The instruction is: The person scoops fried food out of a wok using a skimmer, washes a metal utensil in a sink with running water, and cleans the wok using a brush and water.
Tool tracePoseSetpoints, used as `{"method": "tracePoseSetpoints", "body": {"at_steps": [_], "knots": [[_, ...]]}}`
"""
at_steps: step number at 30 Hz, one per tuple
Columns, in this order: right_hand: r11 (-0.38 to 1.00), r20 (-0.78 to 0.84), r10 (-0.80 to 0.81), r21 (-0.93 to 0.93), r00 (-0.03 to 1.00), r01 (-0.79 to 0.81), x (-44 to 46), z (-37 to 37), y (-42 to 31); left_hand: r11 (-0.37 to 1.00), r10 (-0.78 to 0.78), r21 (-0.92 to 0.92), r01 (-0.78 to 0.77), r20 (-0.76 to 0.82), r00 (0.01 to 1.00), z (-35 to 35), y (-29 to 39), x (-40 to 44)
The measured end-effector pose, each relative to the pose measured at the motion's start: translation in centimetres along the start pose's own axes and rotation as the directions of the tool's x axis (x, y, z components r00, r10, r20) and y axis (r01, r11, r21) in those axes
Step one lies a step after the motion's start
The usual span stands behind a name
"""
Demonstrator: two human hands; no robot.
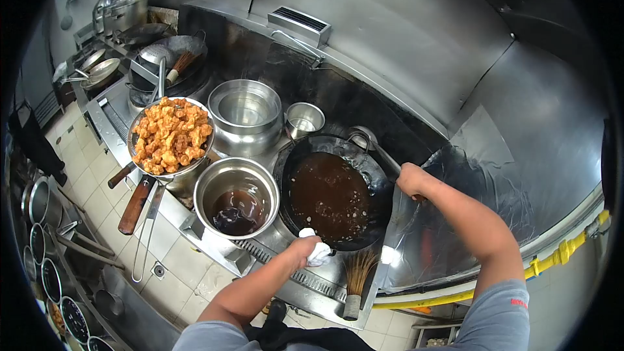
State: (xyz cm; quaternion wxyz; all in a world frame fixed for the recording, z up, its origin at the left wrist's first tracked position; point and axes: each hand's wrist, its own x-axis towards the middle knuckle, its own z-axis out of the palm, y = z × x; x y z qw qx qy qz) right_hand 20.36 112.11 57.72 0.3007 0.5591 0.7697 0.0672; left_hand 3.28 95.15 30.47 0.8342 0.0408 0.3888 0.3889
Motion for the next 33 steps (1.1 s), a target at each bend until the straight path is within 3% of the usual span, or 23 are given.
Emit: {"method": "tracePoseSetpoints", "body": {"at_steps": [1,2,3,4,5,6,8,10,11,13,17,21,33], "knots": [[0.992,0.052,-0.039,-0.122,0.998,0.045,0.4,-0.5,0.2,1.0,0.005,0.001,-0.005,-0.003,1.0,0.5,-0.3,-0.3],[0.858,0.141,-0.272,-0.413,0.952,0.306,0.3,-1.3,0.3,0.997,0.062,-0.032,-0.063,-0.036,0.997,1.4,-0.5,-1.4],[0.576,0.292,-0.444,-0.631,0.847,0.52,0.5,-2.0,0.3,0.99,0.117,-0.067,-0.122,-0.071,0.991,1.8,-0.6,-1.9],[0.633,0.263,-0.455,-0.577,0.851,0.517,1.6,-2.1,1.6,0.984,0.14,-0.113,-0.138,0.011,0.99,0.8,-1.6,0.0],[0.883,0.209,-0.288,-0.319,0.934,0.344,2.0,-2.3,2.1,0.983,0.142,-0.116,-0.141,0.004,0.99,1.2,-2.2,-0.1],[0.993,0.148,-0.11,-0.012,0.983,0.113,1.3,-3.2,1.9,0.975,0.172,-0.134,-0.176,-0.04,0.984,2.3,-2.9,-0.4],[0.995,0.175,-0.092,-0.011,0.98,0.096,-0.3,-5.2,1.7,0.953,0.221,-0.199,-0.226,-0.047,0.974,4.2,-4.4,-1.2],[0.956,0.168,0.042,0.279,0.985,-0.088,-3.9,-7.1,0.5,0.952,0.217,-0.213,-0.219,-0.032,0.976,5.7,-6.0,-1.1],[0.957,0.163,0.035,0.28,0.986,-0.08,-3.9,-7.2,0.9,0.951,0.226,-0.21,-0.226,-0.026,0.974,6.7,-6.0,-1.8],[0.99,0.165,-0.134,0.069,0.977,0.124,-4.5,-7.3,2.5,0.951,0.202,-0.233,-0.204,-0.029,0.979,8.0,-6.2,-3.3],[0.98,0.094,0.011,0.195,0.995,-0.03,-9.7,-9.4,2.9,0.935,0.241,-0.278,-0.219,0.049,0.969,10.3,-7.0,-5.2],[0.977,0.026,0.046,0.207,0.999,-0.05,-13.0,-10.7,3.4,0.924,0.261,-0.312,-0.223,0.088,0.961,12.0,-7.3,-9.1],[0.937,0.06,-0.033,0.349,0.998,0.011,-20.7,-11.8,3.6,0.935,0.289,-0.216,-0.28,0.01,0.957,12.3,-9.6,-19.3]]}}
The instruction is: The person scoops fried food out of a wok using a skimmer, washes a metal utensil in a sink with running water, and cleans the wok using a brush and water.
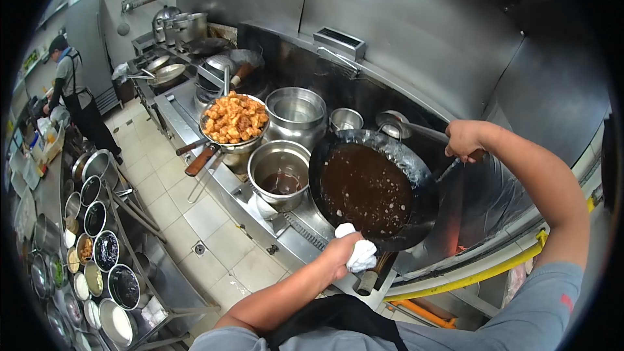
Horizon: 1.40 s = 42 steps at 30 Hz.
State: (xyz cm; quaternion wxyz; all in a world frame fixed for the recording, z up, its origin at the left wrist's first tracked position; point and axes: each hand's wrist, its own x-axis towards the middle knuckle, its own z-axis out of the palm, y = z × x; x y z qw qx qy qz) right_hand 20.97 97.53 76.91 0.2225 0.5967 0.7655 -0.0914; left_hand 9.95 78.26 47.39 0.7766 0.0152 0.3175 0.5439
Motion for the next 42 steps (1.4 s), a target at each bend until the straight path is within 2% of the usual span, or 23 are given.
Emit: {"method": "tracePoseSetpoints", "body": {"at_steps": [2,4,6,8,13,15,22,24,29,35,38,40,42], "knots": [[1.0,-0.009,-0.005,-0.027,1.0,0.005,-1.3,-0.1,-1.0,0.998,0.055,0.015,-0.054,-0.033,0.998,-0.4,-0.3,-1.1],[0.998,-0.044,-0.034,-0.055,0.998,0.032,-2.2,0.4,-1.6,0.999,0.022,-0.041,-0.021,0.037,0.999,-1.7,-0.7,-1.9],[0.998,-0.046,-0.035,-0.047,0.998,0.033,-2.3,0.7,-2.1,0.999,0.045,-0.026,-0.044,0.038,0.998,-1.9,-0.8,-3.2],[0.998,-0.023,-0.056,-0.025,0.998,0.055,-2.9,0.8,-3.1,0.995,0.043,-0.087,-0.043,0.004,0.999,-2.2,-1.1,-4.1],[0.993,-0.02,-0.087,-0.076,0.996,0.085,-4.9,0.8,-6.2,0.992,0.063,-0.105,-0.065,-0.023,0.998,-2.2,-1.3,-6.7],[0.983,-0.031,-0.107,-0.15,0.994,0.101,-5.1,1.0,-6.9,0.99,0.075,-0.119,-0.081,-0.05,0.996,-2.4,-1.7,-7.5],[0.97,-0.014,-0.139,-0.206,0.99,0.133,-5.9,0.6,-9.0,0.985,0.112,-0.129,-0.113,-0.014,0.994,-3.9,-1.9,-8.6],[0.976,0.004,-0.157,-0.151,0.988,0.156,-5.9,0.6,-9.1,0.984,0.123,-0.124,-0.124,-0.016,0.992,-3.8,-1.8,-9.3],[0.97,0.006,-0.17,-0.176,0.985,0.169,-6.1,0.1,-10.0,0.978,0.141,-0.155,-0.137,0.019,0.99,-3.5,-1.5,-10.8],[0.957,0.017,-0.166,-0.239,0.986,0.166,-6.5,-0.4,-11.9,0.98,0.11,-0.173,-0.099,0.055,0.992,-3.6,-0.9,-11.9],[0.961,0.047,-0.168,-0.217,0.985,0.174,-7.1,-0.5,-12.3,0.981,0.09,-0.179,-0.08,0.046,0.995,-3.0,-0.5,-13.2],[0.967,0.002,-0.181,-0.182,0.983,0.179,-7.4,-0.4,-12.4,0.976,0.11,-0.193,-0.096,0.064,0.992,-3.1,-0.6,-13.3],[0.954,0.017,-0.185,-0.238,0.983,0.184,-8.1,-0.3,-12.8,0.97,0.129,-0.215,-0.11,0.077,0.989,-3.1,-0.7,-13.5]]}}
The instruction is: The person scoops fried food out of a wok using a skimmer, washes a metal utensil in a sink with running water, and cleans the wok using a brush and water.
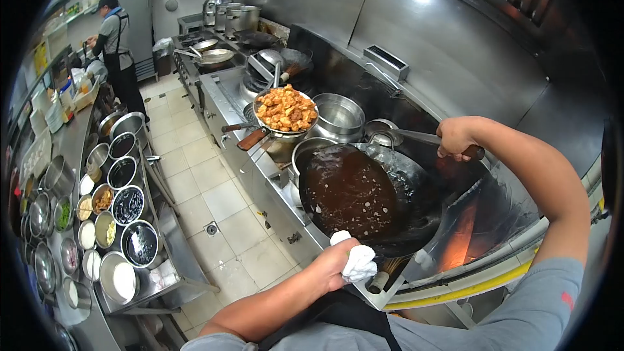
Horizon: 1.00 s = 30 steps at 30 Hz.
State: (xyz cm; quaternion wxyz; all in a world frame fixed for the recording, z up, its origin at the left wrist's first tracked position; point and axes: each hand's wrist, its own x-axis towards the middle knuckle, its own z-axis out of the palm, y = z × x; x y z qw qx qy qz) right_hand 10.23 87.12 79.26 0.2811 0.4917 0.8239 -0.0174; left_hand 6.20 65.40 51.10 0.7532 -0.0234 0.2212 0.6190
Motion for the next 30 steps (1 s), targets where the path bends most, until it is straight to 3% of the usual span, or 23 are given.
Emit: {"method": "tracePoseSetpoints", "body": {"at_steps": [2,4,13,19,30], "knots": [[0.998,0.008,-0.01,-0.063,1.0,0.011,0.4,0.0,-0.1,1.0,-0.009,0.029,0.01,-0.035,0.999,0.5,0.3,-0.5],[0.992,0.047,0.018,0.126,0.999,-0.024,1.5,0.3,0.9,1.0,-0.003,0.03,0.005,-0.048,0.999,0.5,0.4,-0.8],[1.0,0.028,0.016,0.002,0.999,-0.016,-0.2,0.3,-0.2,0.994,-0.105,0.043,0.103,0.046,0.993,-0.3,0.3,-0.8],[0.999,0.015,0.019,-0.032,1.0,-0.019,-0.4,0.4,-0.3,0.993,-0.114,0.006,0.114,-0.002,0.993,0.4,0.4,-1.3],[0.997,0.054,0.032,-0.078,0.998,-0.028,0.1,-0.4,-0.8,0.995,-0.097,-0.016,0.099,0.085,0.992,0.4,0.6,-0.5]]}}
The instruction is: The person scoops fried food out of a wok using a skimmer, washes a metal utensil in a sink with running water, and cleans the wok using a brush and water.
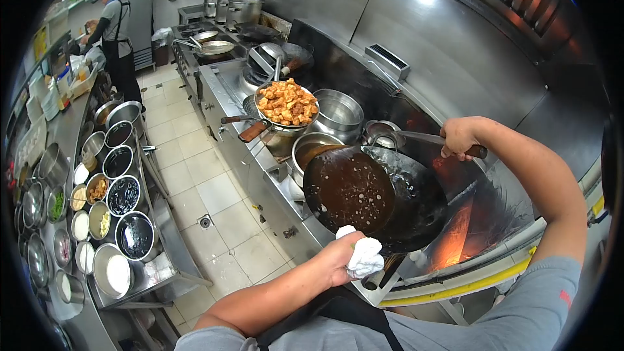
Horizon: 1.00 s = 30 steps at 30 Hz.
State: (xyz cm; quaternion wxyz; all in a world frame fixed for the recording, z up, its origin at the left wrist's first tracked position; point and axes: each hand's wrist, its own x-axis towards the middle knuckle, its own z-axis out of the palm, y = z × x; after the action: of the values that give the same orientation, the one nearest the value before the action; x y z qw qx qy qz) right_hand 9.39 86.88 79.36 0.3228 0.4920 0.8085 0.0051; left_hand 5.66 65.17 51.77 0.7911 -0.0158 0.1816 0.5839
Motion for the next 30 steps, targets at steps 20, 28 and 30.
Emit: {"method": "tracePoseSetpoints", "body": {"at_steps": [20,28,30], "knots": [[1.0,-0.05,-0.011,-0.01,0.999,0.01,1.4,-0.7,-1.0,0.997,-0.044,-0.069,0.047,0.043,0.998,1.6,0.6,1.5],[0.998,-0.062,-0.028,-0.061,0.998,0.025,1.5,-1.4,-1.3,0.993,-0.034,-0.116,0.037,0.024,0.999,2.7,1.1,1.6],[0.997,-0.06,-0.027,-0.077,0.998,0.022,1.7,-1.6,-1.6,0.987,-0.042,-0.153,0.051,0.067,0.997,2.6,1.1,2.2]]}}
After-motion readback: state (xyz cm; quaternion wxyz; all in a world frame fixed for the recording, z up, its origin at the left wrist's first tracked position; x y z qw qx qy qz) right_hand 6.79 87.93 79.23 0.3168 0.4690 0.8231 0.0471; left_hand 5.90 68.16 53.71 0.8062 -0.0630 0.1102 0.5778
